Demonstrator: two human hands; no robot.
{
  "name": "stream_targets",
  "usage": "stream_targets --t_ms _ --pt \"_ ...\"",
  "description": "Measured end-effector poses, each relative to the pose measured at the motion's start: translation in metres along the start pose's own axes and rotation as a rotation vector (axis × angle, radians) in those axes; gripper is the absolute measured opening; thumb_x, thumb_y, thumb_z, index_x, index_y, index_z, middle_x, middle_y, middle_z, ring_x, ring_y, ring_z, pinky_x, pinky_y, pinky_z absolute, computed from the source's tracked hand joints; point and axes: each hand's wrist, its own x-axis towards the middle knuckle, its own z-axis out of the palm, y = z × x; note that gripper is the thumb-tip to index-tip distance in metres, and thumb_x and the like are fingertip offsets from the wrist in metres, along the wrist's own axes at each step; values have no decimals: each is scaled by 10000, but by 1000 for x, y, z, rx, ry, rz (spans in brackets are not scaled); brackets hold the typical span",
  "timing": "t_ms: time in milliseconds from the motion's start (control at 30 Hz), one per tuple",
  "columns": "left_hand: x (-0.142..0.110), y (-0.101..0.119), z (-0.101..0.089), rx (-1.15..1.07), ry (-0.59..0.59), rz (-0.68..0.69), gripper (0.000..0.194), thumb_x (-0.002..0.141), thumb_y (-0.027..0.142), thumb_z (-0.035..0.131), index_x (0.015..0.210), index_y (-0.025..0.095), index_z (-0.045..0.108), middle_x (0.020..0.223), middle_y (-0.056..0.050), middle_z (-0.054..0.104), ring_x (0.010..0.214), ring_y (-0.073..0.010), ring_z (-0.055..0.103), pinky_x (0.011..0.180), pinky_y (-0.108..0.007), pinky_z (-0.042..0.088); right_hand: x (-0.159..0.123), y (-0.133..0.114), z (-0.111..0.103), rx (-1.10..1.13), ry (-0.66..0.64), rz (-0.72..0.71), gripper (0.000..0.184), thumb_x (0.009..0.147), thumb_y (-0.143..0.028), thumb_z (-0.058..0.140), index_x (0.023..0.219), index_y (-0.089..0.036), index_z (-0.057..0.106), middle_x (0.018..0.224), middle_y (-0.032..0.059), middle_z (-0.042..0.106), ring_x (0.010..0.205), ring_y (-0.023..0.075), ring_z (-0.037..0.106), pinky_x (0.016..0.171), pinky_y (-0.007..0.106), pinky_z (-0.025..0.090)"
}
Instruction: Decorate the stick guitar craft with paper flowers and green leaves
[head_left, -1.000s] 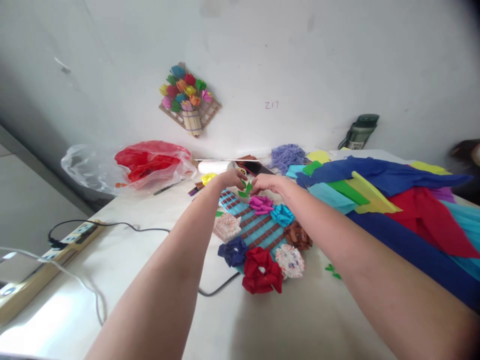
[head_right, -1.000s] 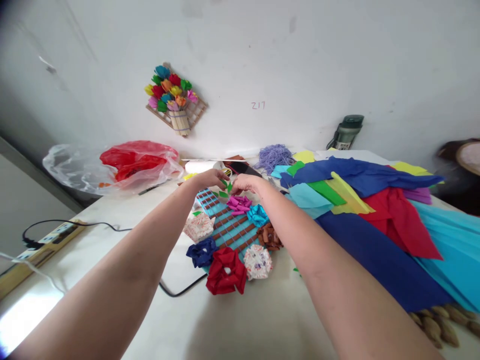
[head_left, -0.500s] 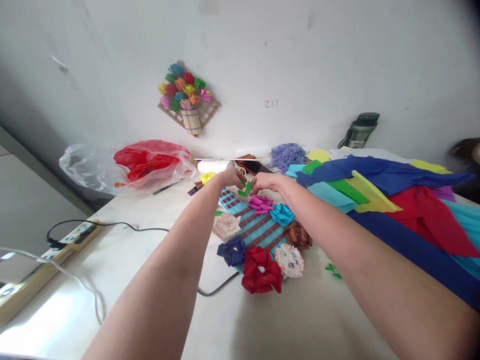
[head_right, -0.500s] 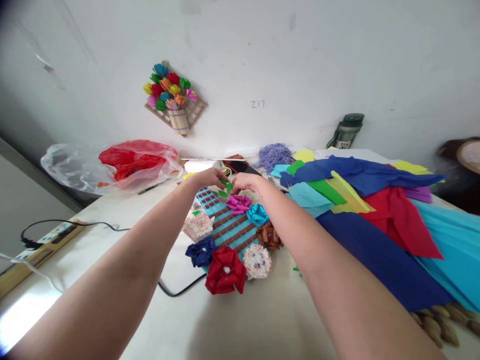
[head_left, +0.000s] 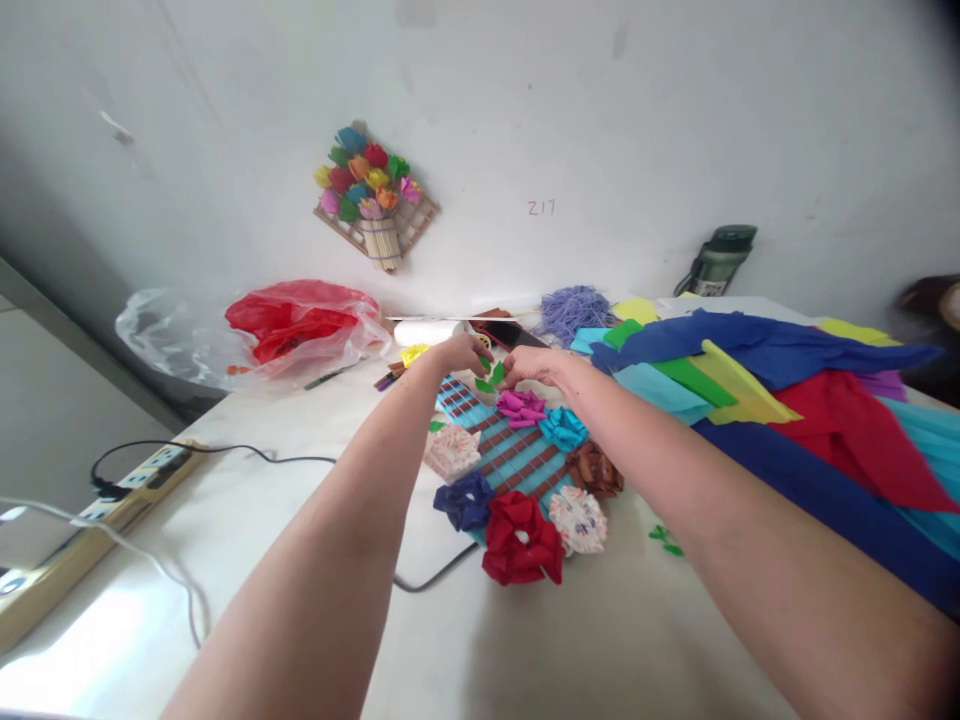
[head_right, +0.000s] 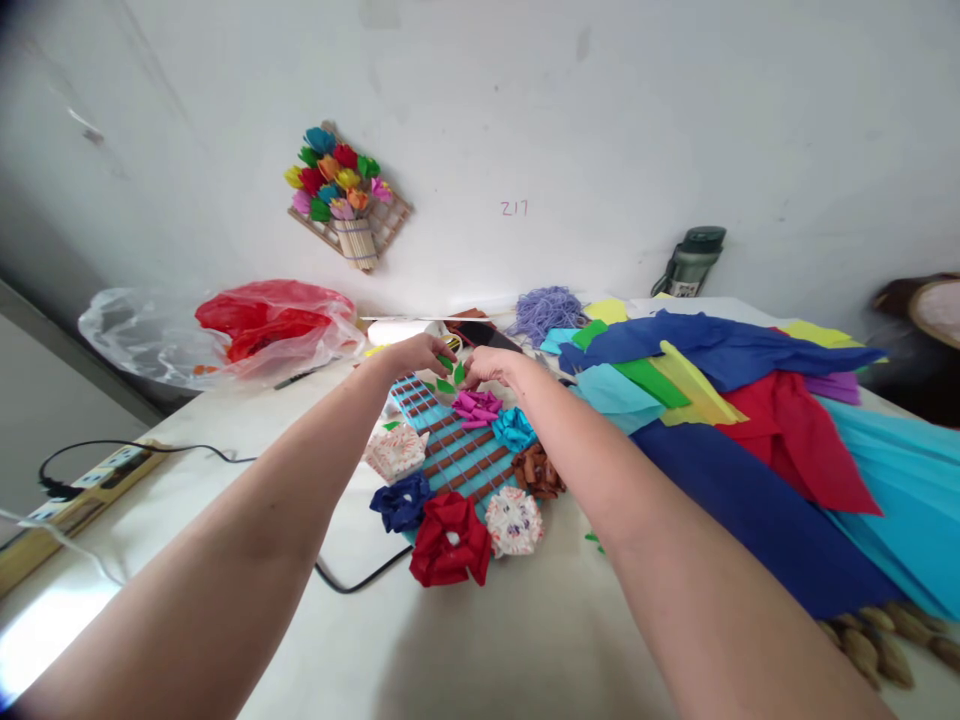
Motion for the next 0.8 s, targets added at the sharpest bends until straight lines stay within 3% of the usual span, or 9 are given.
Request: stream_targets --t_ms 267,500,800 --pt "-1 -3 11 -256 -11 -149 465 547 58 636 1003 151 631 683 16 621 715 -146 605 719 -257 484 9 11 -3 8 -27 -30 105 544 -104 726 552 -156 636 552 -42 602 600 92 529 653 200 424" --pt "-6 4 11 -391 -63 -211 663 535 78 691 1181 136 555 702 -3 607 707 -158 616 721 -267 495 4 3 -7 -3 -61 -39 74 554 -91 696 562 -146 648 534 -33 603 573 95 542 646 213 443" --pt "-2 0 9 -486 -110 -161 598 473 55 735 1056 138 633 644 2 616 731 -175 623 748 -308 494 4 -11 -8 -70 -66 -53 103 494 -53 706 521 -130 642 479 -16 592 521 105 548 560 212 441"
